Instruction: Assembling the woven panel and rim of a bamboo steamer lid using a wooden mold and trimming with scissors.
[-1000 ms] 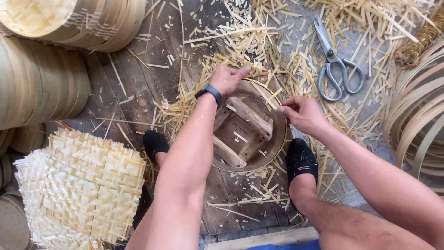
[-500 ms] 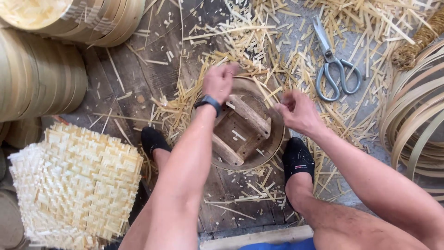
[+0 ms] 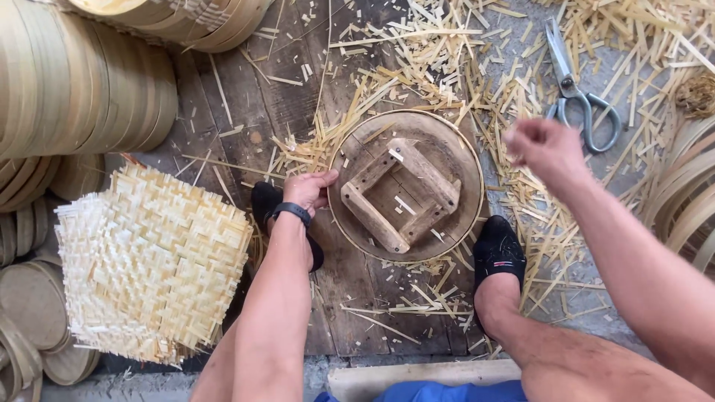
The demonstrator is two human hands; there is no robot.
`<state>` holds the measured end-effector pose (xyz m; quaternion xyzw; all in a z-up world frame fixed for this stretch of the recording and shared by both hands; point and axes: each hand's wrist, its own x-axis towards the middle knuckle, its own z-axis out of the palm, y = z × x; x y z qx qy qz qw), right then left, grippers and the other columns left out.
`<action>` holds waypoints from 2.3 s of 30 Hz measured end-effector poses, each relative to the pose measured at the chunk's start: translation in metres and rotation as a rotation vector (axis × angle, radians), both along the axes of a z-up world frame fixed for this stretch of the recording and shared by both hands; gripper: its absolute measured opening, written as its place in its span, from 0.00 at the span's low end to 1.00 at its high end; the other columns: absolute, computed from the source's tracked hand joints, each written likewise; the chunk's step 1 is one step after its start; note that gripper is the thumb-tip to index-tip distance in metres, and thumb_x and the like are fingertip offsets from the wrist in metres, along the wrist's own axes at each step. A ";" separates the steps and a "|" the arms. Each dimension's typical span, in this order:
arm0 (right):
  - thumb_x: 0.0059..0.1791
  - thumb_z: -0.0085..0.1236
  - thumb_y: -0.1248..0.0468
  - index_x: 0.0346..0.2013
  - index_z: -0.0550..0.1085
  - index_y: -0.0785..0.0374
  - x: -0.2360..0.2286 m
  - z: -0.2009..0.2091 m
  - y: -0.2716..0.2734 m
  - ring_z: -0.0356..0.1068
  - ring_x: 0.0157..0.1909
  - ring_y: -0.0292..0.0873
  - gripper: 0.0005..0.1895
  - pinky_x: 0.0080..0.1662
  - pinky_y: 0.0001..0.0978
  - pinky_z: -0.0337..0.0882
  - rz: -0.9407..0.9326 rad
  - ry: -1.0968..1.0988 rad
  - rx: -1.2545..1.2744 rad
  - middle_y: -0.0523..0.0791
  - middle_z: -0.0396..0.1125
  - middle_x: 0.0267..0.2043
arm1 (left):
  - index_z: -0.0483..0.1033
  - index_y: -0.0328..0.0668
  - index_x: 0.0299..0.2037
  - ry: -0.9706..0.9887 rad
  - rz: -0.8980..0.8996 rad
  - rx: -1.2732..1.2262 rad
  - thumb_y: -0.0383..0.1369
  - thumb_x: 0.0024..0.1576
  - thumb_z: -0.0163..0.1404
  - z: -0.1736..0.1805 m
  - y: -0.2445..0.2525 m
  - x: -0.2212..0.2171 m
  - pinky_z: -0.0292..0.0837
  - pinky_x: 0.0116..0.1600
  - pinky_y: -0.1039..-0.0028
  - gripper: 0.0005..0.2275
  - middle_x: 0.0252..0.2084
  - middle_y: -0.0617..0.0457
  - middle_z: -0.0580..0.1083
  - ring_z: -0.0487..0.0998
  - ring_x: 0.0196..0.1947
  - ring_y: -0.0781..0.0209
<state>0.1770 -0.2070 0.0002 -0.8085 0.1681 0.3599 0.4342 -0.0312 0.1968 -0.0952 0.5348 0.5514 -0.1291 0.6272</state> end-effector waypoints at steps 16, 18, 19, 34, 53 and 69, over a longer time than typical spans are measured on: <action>0.50 0.59 0.67 0.58 0.70 0.74 -0.078 -0.031 -0.004 0.78 0.36 0.47 0.23 0.37 0.35 0.78 0.183 0.135 0.145 0.56 0.75 0.41 | 0.74 0.34 0.44 -0.025 0.429 -0.090 0.37 0.54 0.62 0.002 -0.117 -0.115 0.80 0.44 0.55 0.16 0.40 0.48 0.77 0.80 0.37 0.52; 0.50 0.59 0.67 0.58 0.71 0.72 -0.069 -0.033 -0.004 0.77 0.35 0.47 0.22 0.37 0.34 0.78 0.177 0.118 0.112 0.55 0.75 0.41 | 0.75 0.35 0.41 -0.024 0.476 -0.055 0.37 0.53 0.63 0.010 -0.131 -0.098 0.82 0.42 0.55 0.15 0.37 0.49 0.77 0.80 0.34 0.53; 0.51 0.60 0.67 0.57 0.72 0.72 -0.065 -0.041 -0.006 0.77 0.36 0.45 0.21 0.38 0.32 0.78 0.130 0.058 0.161 0.54 0.75 0.42 | 0.74 0.34 0.40 -0.028 0.542 -0.049 0.36 0.52 0.63 0.016 -0.138 -0.086 0.83 0.41 0.57 0.15 0.37 0.46 0.78 0.81 0.34 0.51; 0.50 0.61 0.69 0.41 0.69 0.76 -0.070 -0.072 -0.015 0.75 0.32 0.48 0.12 0.34 0.38 0.81 -0.041 0.154 0.311 0.53 0.71 0.34 | 0.69 0.29 0.40 -0.065 0.585 -0.155 0.22 0.53 0.61 0.012 -0.218 -0.073 0.84 0.43 0.64 0.11 0.37 0.42 0.78 0.82 0.36 0.48; 0.56 0.37 0.36 0.64 0.61 0.74 -0.086 0.077 0.066 0.63 0.49 0.49 0.42 0.54 0.48 0.69 -0.174 0.176 1.216 0.51 0.61 0.47 | 0.69 0.41 0.67 -0.832 -0.065 0.447 0.41 0.58 0.61 0.203 -0.200 0.020 0.80 0.47 0.74 0.28 0.58 0.48 0.77 0.79 0.45 0.67; 0.67 0.35 0.37 0.70 0.55 0.66 -0.106 -0.085 -0.038 0.60 0.70 0.51 0.35 0.69 0.51 0.65 -0.610 0.304 1.364 0.50 0.59 0.65 | 0.83 0.33 0.42 -0.558 0.087 0.808 0.62 0.57 0.48 0.246 -0.042 0.057 0.85 0.42 0.73 0.32 0.38 0.48 0.84 0.86 0.35 0.66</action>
